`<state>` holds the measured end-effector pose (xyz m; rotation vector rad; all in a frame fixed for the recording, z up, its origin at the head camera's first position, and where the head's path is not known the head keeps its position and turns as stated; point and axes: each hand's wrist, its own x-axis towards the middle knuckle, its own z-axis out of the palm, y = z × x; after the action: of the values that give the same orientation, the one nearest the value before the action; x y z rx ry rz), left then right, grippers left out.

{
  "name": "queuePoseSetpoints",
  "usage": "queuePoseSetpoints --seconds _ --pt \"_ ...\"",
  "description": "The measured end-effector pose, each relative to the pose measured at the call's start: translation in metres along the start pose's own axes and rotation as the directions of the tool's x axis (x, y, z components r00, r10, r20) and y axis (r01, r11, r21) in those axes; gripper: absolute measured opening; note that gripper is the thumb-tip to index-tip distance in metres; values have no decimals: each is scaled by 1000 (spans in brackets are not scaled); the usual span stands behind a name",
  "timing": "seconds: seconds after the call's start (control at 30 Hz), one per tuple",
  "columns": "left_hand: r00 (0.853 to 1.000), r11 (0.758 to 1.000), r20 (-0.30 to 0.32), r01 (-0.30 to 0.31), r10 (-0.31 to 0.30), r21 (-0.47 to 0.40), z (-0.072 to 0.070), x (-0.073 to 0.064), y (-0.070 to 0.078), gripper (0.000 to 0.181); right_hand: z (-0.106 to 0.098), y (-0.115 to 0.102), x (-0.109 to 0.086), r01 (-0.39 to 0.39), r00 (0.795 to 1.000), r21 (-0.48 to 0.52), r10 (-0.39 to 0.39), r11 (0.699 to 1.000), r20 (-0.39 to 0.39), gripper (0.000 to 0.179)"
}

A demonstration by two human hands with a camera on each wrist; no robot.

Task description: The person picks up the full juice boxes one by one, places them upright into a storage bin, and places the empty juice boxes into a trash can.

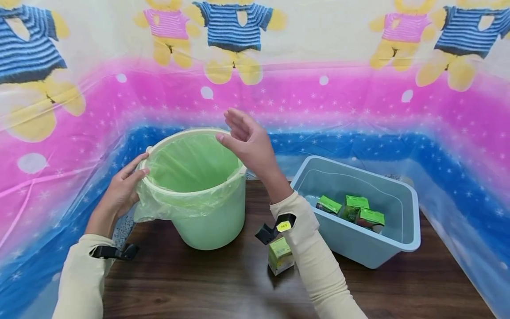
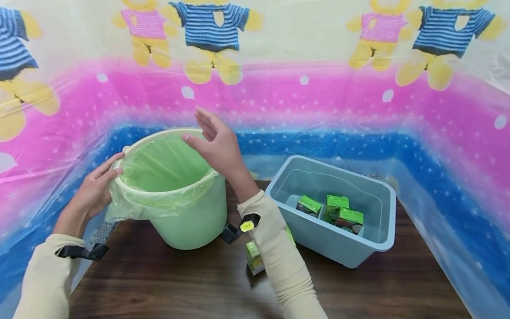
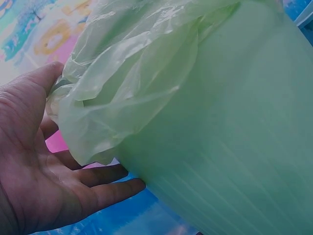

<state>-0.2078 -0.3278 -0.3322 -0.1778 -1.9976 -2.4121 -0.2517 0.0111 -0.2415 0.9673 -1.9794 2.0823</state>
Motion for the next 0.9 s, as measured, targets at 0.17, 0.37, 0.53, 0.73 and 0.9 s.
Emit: queuePoseSetpoints --seconds 0.17,0.37,0.53,0.73,0.9 --pt "1000 1000 9 6 -6 1 2 3 -1 66 -11 -21 -9 71 997 25 -72 997 9 63" --pt "1000 1000 20 2 -2 4 5 9 -2 65 -28 -45 -28 206 978 11 -206 979 -29 59" --pt "1000 1000 24 0 1 -7 6 14 -2 64 -47 -57 -50 310 946 -39 -313 950 -80 57" --pt "1000 1000 22 2 -2 1 6 13 -3 64 -76 -50 -84 342 929 -112 -354 933 -106 56" --pt "1000 1000 14 -10 10 -22 1 6 -3 63 -98 -31 -116 230 956 -162 -254 959 -145 57"
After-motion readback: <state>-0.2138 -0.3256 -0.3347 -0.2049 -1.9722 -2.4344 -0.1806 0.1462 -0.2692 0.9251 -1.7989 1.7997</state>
